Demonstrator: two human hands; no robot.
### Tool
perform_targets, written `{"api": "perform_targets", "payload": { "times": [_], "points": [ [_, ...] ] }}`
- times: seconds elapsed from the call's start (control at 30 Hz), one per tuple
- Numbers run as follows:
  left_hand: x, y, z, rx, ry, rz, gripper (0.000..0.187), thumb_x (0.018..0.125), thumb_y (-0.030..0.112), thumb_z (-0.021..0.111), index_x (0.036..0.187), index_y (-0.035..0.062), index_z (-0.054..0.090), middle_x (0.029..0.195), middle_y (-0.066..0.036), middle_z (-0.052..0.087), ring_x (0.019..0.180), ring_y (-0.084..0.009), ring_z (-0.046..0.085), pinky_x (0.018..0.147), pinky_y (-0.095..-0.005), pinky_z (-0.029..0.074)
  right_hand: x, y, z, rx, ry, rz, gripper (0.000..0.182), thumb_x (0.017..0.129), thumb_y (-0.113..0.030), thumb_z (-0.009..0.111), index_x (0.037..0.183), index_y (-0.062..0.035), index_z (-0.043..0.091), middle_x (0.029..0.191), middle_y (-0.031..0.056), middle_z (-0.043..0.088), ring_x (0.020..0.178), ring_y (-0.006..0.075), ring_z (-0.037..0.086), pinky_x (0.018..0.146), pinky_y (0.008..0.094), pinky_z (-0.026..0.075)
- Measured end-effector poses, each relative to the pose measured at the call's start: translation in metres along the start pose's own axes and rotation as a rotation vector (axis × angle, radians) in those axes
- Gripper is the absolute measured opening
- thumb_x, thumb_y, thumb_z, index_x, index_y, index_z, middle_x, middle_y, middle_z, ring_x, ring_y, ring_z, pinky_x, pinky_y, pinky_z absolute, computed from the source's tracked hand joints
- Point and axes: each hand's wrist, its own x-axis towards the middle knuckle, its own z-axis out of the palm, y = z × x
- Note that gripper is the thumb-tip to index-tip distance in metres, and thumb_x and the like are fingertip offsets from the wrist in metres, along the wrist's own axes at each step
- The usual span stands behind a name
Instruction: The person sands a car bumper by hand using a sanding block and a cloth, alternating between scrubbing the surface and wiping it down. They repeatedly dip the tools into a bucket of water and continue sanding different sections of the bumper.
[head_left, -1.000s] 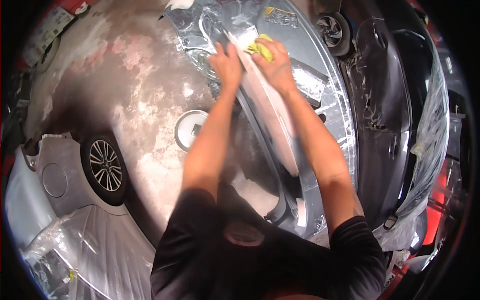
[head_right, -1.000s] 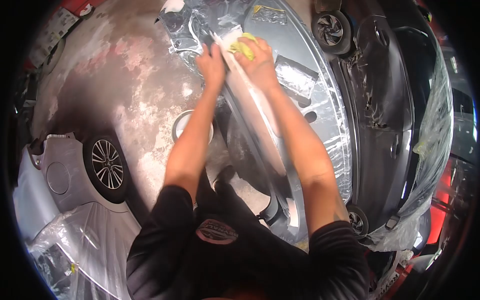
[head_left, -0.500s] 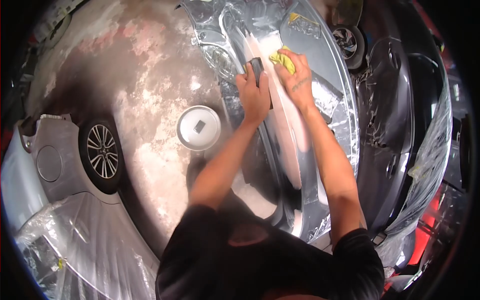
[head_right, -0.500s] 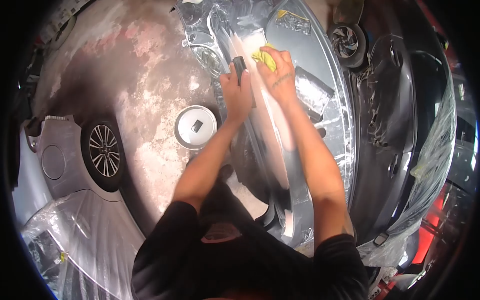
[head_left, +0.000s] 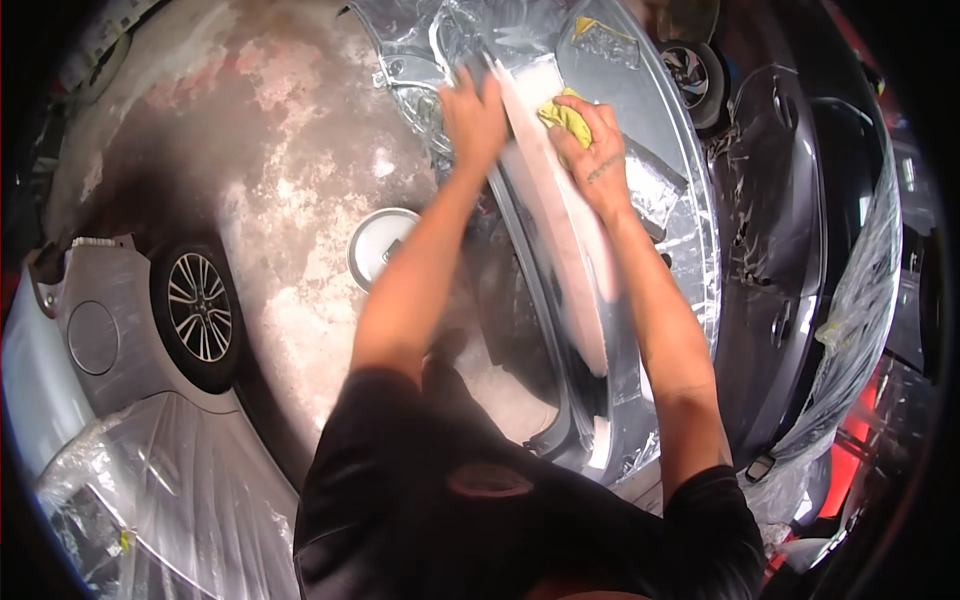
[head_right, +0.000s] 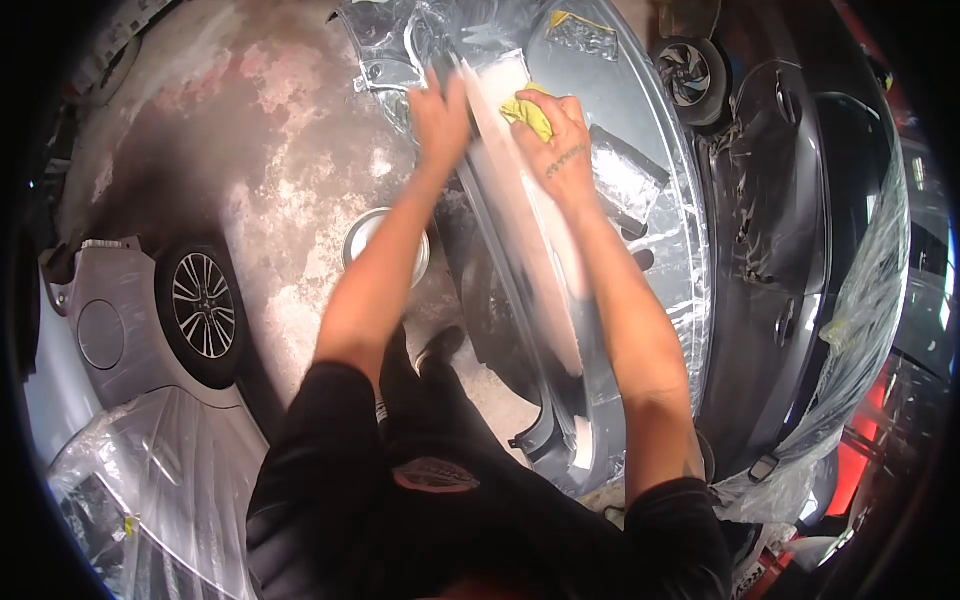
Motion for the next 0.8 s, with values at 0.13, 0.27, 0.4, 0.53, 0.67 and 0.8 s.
{"api": "perform_targets", "payload": {
  "times": [0.13, 0.27, 0.4, 0.53, 0.67, 0.8],
  "points": [
    [0.0, 0.008, 0.001, 0.009, -0.041, -0.113, 0.069, 0.104, 0.043, 0.061, 0.152, -0.0063, 0.053, 0.121, -0.034, 0.056, 0.116, -0.0492, 0.057, 0.101, -0.0545, 0.046, 0.001, 0.001, -0.003, -0.039, -0.028, 0.006, 0.04, 0.092, -0.017, 0.077, 0.131, -0.0109, 0.074, 0.118, 0.0163, 0.066, 0.109, 0.0304, 0.067, 0.099, 0.0387, 0.052],
    [-0.091, 0.003, -0.005, -0.078, -0.032, 0.128, 0.071, 0.1, 0.031, 0.071, 0.156, -0.0058, 0.049, 0.122, -0.031, 0.056, 0.116, -0.0488, 0.056, 0.101, -0.0557, 0.046, 0.006, 0.002, 0.001, 0.021, 0.005, 0.004, 0.04, 0.088, -0.017, 0.078, 0.128, -0.0138, 0.075, 0.109, 0.0158, 0.063, 0.102, 0.0318, 0.067, 0.094, 0.0408, 0.053],
    [0.008, -0.007, 0.0, -0.051, -0.041, 0.0, 0.067, 0.103, 0.04, 0.064, 0.152, -0.0043, 0.053, 0.124, -0.036, 0.057, 0.118, -0.0514, 0.057, 0.104, -0.056, 0.046, 0.0, 0.005, 0.003, -0.058, 0.011, -0.046, 0.041, 0.088, -0.017, 0.078, 0.129, -0.0135, 0.075, 0.11, 0.0159, 0.063, 0.102, 0.0324, 0.067, 0.095, 0.0413, 0.053],
    [-0.014, 0.005, 0.004, -0.003, -0.051, -0.095, 0.066, 0.105, 0.042, 0.06, 0.154, -0.0016, 0.052, 0.128, -0.037, 0.056, 0.121, -0.053, 0.055, 0.108, -0.0563, 0.044, 0.006, 0.005, 0.003, -0.037, 0.003, 0.001, 0.041, 0.088, -0.017, 0.079, 0.129, -0.0139, 0.075, 0.113, 0.0161, 0.063, 0.103, 0.0325, 0.067, 0.096, 0.0402, 0.054],
    [-0.133, 0.014, -0.01, -0.024, -0.086, -0.041, 0.071, 0.104, 0.041, 0.06, 0.158, -0.0047, 0.046, 0.134, -0.035, 0.053, 0.126, -0.0525, 0.051, 0.107, -0.0571, 0.043, 0.005, 0.006, 0.004, -0.046, 0.007, -0.049, 0.042, 0.088, -0.017, 0.079, 0.13, -0.0144, 0.075, 0.113, 0.0159, 0.063, 0.107, 0.0321, 0.065, 0.099, 0.0399, 0.052],
    [-0.023, -0.007, 0.003, 0.014, -0.032, -0.075, 0.068, 0.105, 0.04, 0.058, 0.152, -0.009, 0.05, 0.125, -0.035, 0.057, 0.118, -0.0506, 0.056, 0.103, -0.0557, 0.044, 0.0, 0.005, 0.007, -0.012, -0.006, -0.015, 0.043, 0.087, -0.016, 0.079, 0.13, -0.0145, 0.074, 0.113, 0.0158, 0.063, 0.11, 0.032, 0.064, 0.1, 0.0398, 0.051]
  ]
}}
